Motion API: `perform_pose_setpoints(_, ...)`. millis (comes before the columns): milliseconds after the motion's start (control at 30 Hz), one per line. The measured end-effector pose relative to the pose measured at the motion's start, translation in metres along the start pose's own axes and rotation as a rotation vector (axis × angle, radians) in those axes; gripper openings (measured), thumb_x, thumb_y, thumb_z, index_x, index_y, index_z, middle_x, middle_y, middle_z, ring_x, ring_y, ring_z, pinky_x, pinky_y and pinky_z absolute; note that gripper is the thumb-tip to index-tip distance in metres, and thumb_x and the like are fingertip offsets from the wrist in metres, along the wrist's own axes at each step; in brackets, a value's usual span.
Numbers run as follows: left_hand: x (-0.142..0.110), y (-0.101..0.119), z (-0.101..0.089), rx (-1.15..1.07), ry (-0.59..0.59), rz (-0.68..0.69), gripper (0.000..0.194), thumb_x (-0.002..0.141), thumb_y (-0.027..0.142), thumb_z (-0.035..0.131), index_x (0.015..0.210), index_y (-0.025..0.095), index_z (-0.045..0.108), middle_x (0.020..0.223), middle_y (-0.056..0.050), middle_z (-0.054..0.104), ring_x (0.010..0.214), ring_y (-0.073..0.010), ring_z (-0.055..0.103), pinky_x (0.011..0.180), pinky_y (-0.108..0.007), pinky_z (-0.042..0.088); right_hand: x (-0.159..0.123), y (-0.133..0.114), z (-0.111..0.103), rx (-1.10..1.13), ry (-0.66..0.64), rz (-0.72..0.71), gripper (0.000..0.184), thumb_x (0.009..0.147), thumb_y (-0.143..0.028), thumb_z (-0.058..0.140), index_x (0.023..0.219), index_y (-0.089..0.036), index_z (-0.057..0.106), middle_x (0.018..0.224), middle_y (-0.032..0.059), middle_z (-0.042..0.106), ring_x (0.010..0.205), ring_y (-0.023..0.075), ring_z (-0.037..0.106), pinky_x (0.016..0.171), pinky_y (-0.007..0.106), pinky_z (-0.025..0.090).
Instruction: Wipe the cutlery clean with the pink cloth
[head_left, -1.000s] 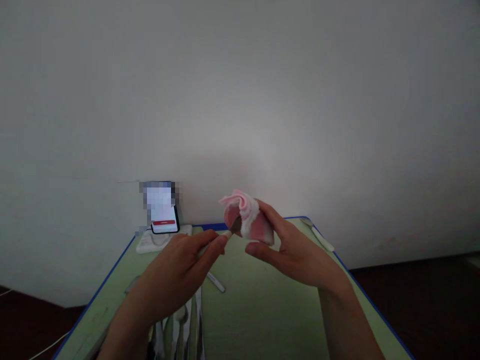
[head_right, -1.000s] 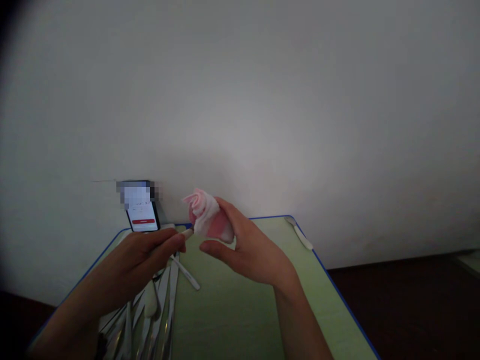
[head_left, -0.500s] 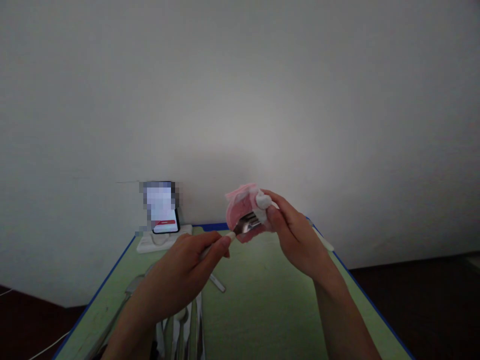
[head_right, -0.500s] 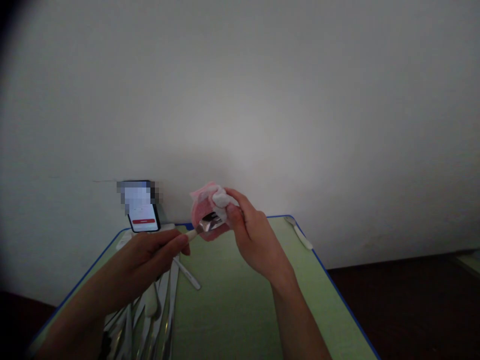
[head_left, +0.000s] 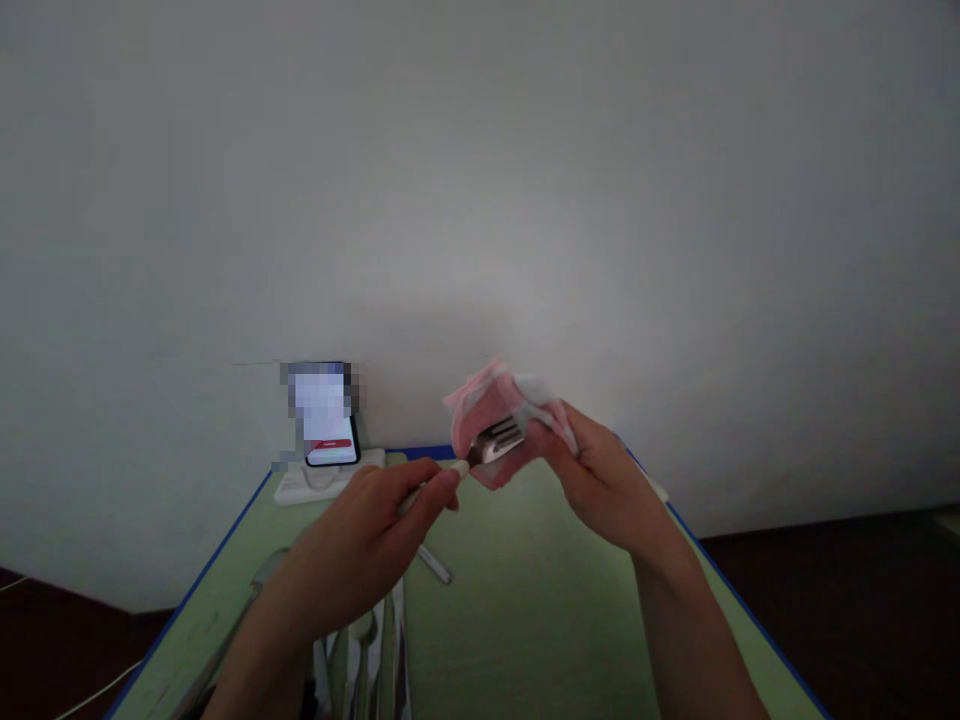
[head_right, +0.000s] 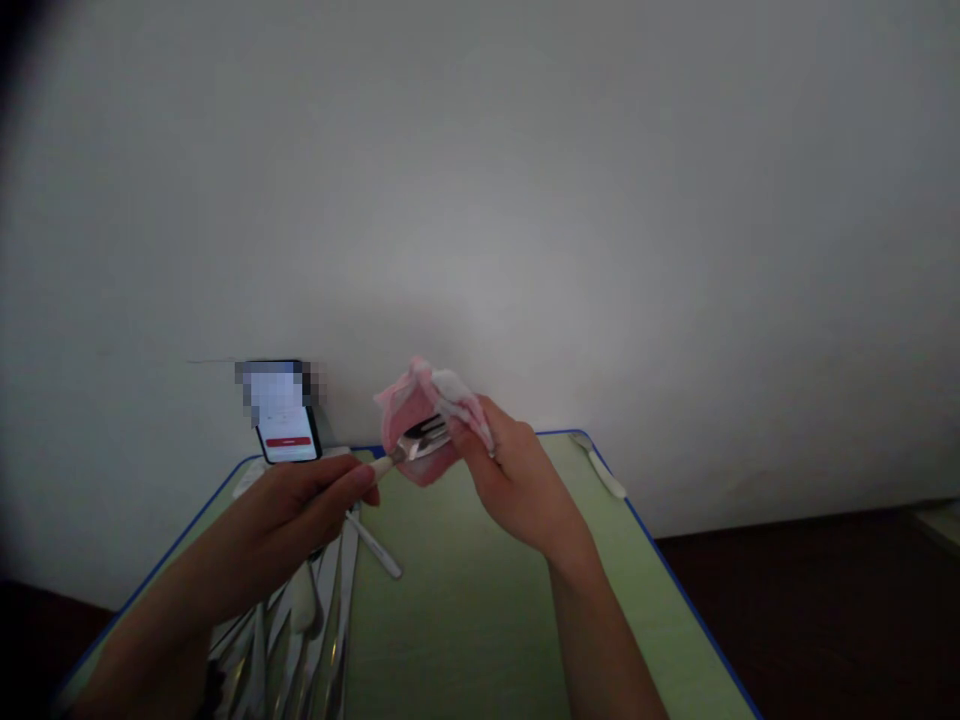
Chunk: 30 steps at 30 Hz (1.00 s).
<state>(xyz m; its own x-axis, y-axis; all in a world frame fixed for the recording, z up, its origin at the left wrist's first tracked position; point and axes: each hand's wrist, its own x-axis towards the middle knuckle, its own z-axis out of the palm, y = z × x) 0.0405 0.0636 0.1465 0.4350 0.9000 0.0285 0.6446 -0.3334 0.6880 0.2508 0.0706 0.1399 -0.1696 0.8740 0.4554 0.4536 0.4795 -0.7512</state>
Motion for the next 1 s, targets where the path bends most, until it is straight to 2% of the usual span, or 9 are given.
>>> perform_pose_setpoints(100,0.001,-0.001,0.003,-0.038,0.030,-0.019,0.044,0.090,0.050,0.032,0.079,0.018,0.060,0.049,0.006,0.036,0.045,-0.0105,0.036,0.042,-0.020,0.024,0.001,-0.002,0.002,0.026,0.205,0.002,0.029,0.092,-0.033,0.039,0.103,-0.019,0.061,0.089,0.0036,0.067,0.080,0.0167,0.059,0.076,0.029,0.045)
perform_pose_setpoints(200,0.002,-0.002,0.006,-0.083,0.061,-0.029,0.045,0.090,0.052,0.031,0.079,0.018,0.059,0.049,0.007,0.035,0.044,-0.0102,0.036,0.042,-0.019,0.023,-0.002,-0.007,0.002,0.002,0.332,-0.007,0.032,0.091,-0.033,0.041,0.116,-0.022,0.058,0.097,0.0043,0.068,0.087,0.0188,0.061,0.080,0.032,0.047)
perform_pose_setpoints(300,0.004,-0.003,0.009,-0.122,0.095,-0.027,0.045,0.090,0.052,0.031,0.079,0.018,0.058,0.049,0.007,0.034,0.043,-0.0100,0.035,0.041,-0.019,0.023,-0.005,-0.010,0.004,-0.009,0.204,-0.079,0.040,0.090,-0.034,0.044,0.127,-0.024,0.050,0.121,0.0068,0.060,0.107,0.0216,0.057,0.094,0.039,0.043)
perform_pose_setpoints(400,0.004,-0.003,0.011,-0.112,0.146,-0.023,0.043,0.091,0.049,0.030,0.078,0.018,0.057,0.049,0.007,0.037,0.043,-0.0102,0.035,0.041,-0.019,0.024,-0.007,-0.009,0.010,-0.002,-0.046,-0.182,0.043,0.090,-0.037,0.042,0.130,-0.023,0.048,0.143,0.0064,0.039,0.130,0.0221,0.038,0.108,0.043,0.028)
perform_pose_setpoints(467,0.005,-0.003,0.012,-0.074,0.162,-0.021,0.041,0.092,0.047,0.030,0.079,0.019,0.057,0.050,0.007,0.039,0.043,-0.0106,0.037,0.042,-0.020,0.026,-0.006,-0.007,0.016,-0.008,-0.113,-0.196,0.042,0.093,-0.036,0.035,0.130,-0.023,0.047,0.147,0.0056,0.031,0.135,0.0202,0.029,0.112,0.042,0.021)
perform_pose_setpoints(533,0.005,-0.002,0.011,-0.034,0.163,-0.015,0.040,0.092,0.045,0.030,0.078,0.019,0.057,0.050,0.006,0.041,0.043,-0.0111,0.038,0.042,-0.020,0.026,-0.005,-0.006,0.020,-0.021,-0.080,-0.180,0.039,0.093,-0.032,0.035,0.128,-0.023,0.049,0.146,0.0058,0.033,0.135,0.0183,0.029,0.112,0.041,0.021)
perform_pose_setpoints(733,0.003,0.002,0.008,0.067,0.123,0.083,0.040,0.092,0.041,0.030,0.077,0.019,0.058,0.052,0.005,0.046,0.047,-0.0126,0.043,0.046,-0.022,0.028,0.001,-0.003,0.028,-0.012,0.163,-0.134,0.021,0.083,-0.030,0.055,0.103,-0.022,0.055,0.124,0.0095,0.050,0.118,0.0207,0.046,0.100,0.040,0.036)
perform_pose_setpoints(833,0.002,0.004,0.009,0.100,0.128,0.114,0.039,0.092,0.041,0.030,0.072,0.019,0.055,0.053,0.004,0.047,0.050,-0.0129,0.045,0.049,-0.023,0.028,0.003,-0.001,0.034,0.026,0.251,-0.076,0.027,0.076,-0.033,0.064,0.095,-0.021,0.050,0.117,0.0083,0.051,0.110,0.0210,0.049,0.095,0.039,0.039)
perform_pose_setpoints(1000,0.003,0.005,0.010,0.124,0.133,0.176,0.038,0.093,0.039,0.032,0.069,0.019,0.052,0.053,0.004,0.046,0.049,-0.0114,0.043,0.049,-0.023,0.027,0.005,-0.002,0.041,0.129,0.390,0.041,0.046,0.070,-0.037,0.068,0.105,-0.023,0.041,0.108,0.0064,0.053,0.094,0.0178,0.054,0.080,0.031,0.046)
